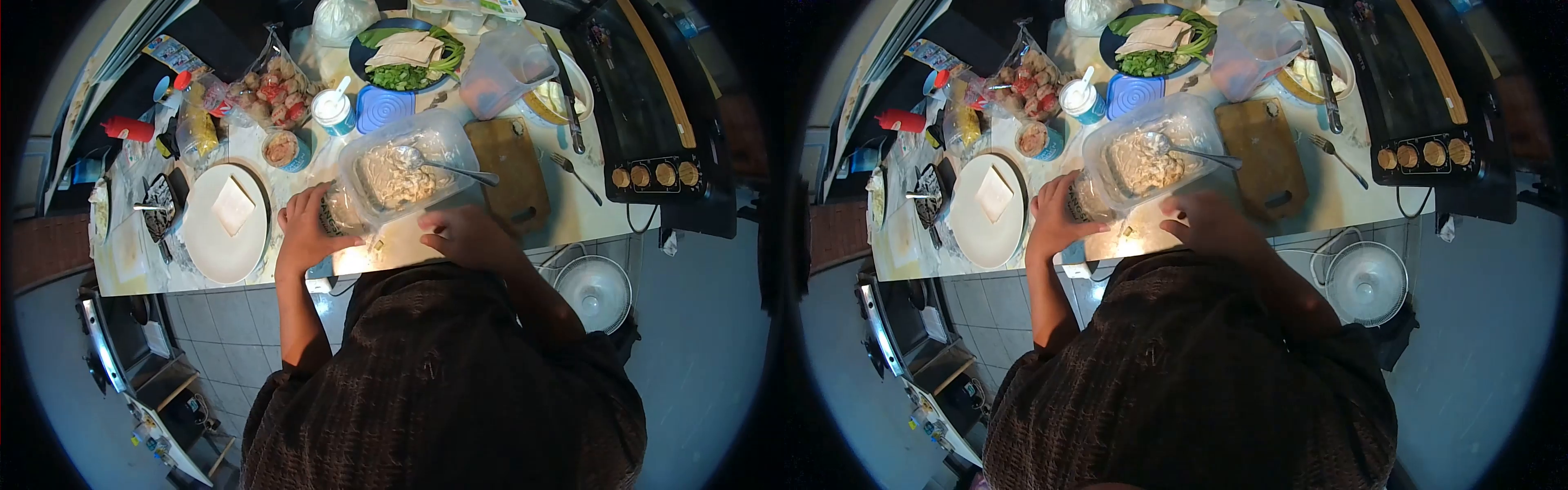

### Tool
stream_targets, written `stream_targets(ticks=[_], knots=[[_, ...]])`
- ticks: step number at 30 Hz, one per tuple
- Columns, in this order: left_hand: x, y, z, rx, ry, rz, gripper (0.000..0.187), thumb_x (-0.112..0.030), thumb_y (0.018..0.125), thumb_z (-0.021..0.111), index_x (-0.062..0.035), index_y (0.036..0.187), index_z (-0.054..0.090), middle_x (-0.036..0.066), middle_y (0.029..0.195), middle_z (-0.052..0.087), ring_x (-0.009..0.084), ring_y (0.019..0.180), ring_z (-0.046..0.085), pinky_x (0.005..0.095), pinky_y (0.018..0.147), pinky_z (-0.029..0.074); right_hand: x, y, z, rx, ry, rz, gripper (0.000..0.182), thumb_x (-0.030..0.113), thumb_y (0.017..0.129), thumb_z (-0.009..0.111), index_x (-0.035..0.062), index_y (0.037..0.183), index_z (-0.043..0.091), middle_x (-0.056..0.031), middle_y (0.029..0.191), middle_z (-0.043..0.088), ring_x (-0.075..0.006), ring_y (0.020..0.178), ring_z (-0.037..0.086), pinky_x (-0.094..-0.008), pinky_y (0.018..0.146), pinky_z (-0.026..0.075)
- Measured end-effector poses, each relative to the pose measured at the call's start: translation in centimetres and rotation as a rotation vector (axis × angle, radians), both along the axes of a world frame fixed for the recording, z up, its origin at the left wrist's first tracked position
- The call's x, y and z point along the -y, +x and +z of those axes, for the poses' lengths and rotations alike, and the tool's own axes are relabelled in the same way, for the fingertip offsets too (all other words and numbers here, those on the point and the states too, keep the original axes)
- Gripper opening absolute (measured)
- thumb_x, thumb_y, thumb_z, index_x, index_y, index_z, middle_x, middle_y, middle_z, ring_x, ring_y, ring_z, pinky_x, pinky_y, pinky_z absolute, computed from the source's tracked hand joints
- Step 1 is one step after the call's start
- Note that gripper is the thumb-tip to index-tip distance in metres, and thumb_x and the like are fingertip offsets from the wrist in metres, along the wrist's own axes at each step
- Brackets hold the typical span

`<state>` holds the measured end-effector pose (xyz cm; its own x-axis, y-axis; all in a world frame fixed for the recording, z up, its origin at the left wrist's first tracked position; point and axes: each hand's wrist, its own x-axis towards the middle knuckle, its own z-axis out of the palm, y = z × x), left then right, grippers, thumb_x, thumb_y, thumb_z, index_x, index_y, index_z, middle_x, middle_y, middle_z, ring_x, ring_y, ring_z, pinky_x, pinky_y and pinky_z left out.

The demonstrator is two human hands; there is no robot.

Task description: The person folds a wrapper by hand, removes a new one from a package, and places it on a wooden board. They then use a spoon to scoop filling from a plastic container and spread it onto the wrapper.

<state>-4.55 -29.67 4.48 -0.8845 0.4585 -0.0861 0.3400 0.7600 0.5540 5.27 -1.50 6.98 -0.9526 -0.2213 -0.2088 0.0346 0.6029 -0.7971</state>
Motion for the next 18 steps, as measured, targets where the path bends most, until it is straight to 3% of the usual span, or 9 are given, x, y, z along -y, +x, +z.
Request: stream_targets(ticks=[2,3,5,6,8,12,14,18], knots=[[-0.3,0.6,0.8,-0.022,-0.178,-0.009,0.103,-0.043,0.049,0.088,-0.0125,0.138,0.044,0.013,0.131,0.05,0.0323,0.127,0.042,0.0461,0.106,0.024,1.0,0.4,-1.8,-0.133,0.048,-0.045,0.037,0.025,0.082,0.072,0.0051,0.112,0.065,-0.016,0.098,0.068,-0.0339,0.086,0.066,-0.0401,0.081,0.051],[-0.3,0.9,0.8,-0.016,-0.182,-0.001,0.103,-0.043,0.049,0.088,-0.0125,0.138,0.044,0.013,0.131,0.05,0.0323,0.127,0.042,0.0461,0.106,0.024,1.2,0.4,-1.8,-0.128,0.044,-0.036,0.037,0.025,0.082,0.072,0.0051,0.112,0.065,-0.016,0.098,0.068,-0.0339,0.086,0.066,-0.0401,0.081,0.051],[-0.2,1.2,0.6,-0.02,-0.182,0.019,0.105,-0.036,0.048,0.088,-0.0128,0.139,0.041,0.013,0.132,0.049,0.0321,0.127,0.041,0.0469,0.106,0.024,1.6,0.3,-1.7,-0.249,0.036,-0.056,0.044,0.024,0.083,0.071,0.005,0.121,0.059,-0.0184,0.113,0.063,-0.0313,0.093,0.064,-0.0393,0.084,0.05],[0.0,1.2,0.4,-0.015,-0.187,0.026,0.105,-0.036,0.048,0.088,-0.0128,0.139,0.041,0.013,0.132,0.049,0.0321,0.127,0.041,0.0469,0.106,0.024,1.8,0.2,-1.5,-0.245,0.031,-0.049,0.044,0.024,0.083,0.071,0.005,0.121,0.059,-0.0184,0.113,0.063,-0.0313,0.093,0.064,-0.0393,0.084,0.05],[0.3,1.2,-0.1,-0.021,-0.12,0.03,0.1,-0.022,0.049,0.086,-0.012,0.137,0.04,0.01,0.13,0.049,0.0301,0.125,0.041,0.0483,0.107,0.022,2.1,0.0,-1.3,-0.097,-0.029,-0.068,0.045,0.022,0.083,0.071,0.0041,0.122,0.058,-0.0192,0.123,0.058,-0.0294,0.098,0.063,-0.0384,0.085,0.05],[1.0,1.2,0.0,0.021,-0.039,-0.037,0.095,-0.018,0.049,0.084,-0.0128,0.135,0.042,0.009,0.131,0.049,0.0295,0.127,0.041,0.0492,0.108,0.021,3.7,0.2,-1.3,-0.171,-0.052,-0.108,0.041,0.018,0.085,0.068,0.0034,0.122,0.057,-0.018,0.114,0.063,-0.0287,0.093,0.065,-0.037,0.082,0.051],[1.1,1.5,0.2,0.061,-0.015,-0.117,0.094,-0.016,0.05,0.083,-0.0139,0.134,0.042,0.009,0.131,0.049,0.0298,0.129,0.04,0.0493,0.111,0.02,4.5,0.1,-1.4,-0.018,-0.149,-0.132,0.032,0.015,0.088,0.065,0.0009,0.116,0.06,-0.0164,0.105,0.066,-0.0244,0.087,0.066,-0.0325,0.078,0.051],[0.9,2.4,0.2,0.066,0.017,-0.183,0.094,-0.017,0.051,0.083,-0.0149,0.135,0.042,0.009,0.133,0.048,0.0301,0.131,0.038,0.0502,0.113,0.018,6.3,-0.5,-4.2,0.019,-0.381,-0.174,0.023,0.014,0.087,0.064,-0.0011,0.104,0.064,-0.0182,0.09,0.067,-0.0293,0.076,0.066,-0.0347,0.071,0.052]])
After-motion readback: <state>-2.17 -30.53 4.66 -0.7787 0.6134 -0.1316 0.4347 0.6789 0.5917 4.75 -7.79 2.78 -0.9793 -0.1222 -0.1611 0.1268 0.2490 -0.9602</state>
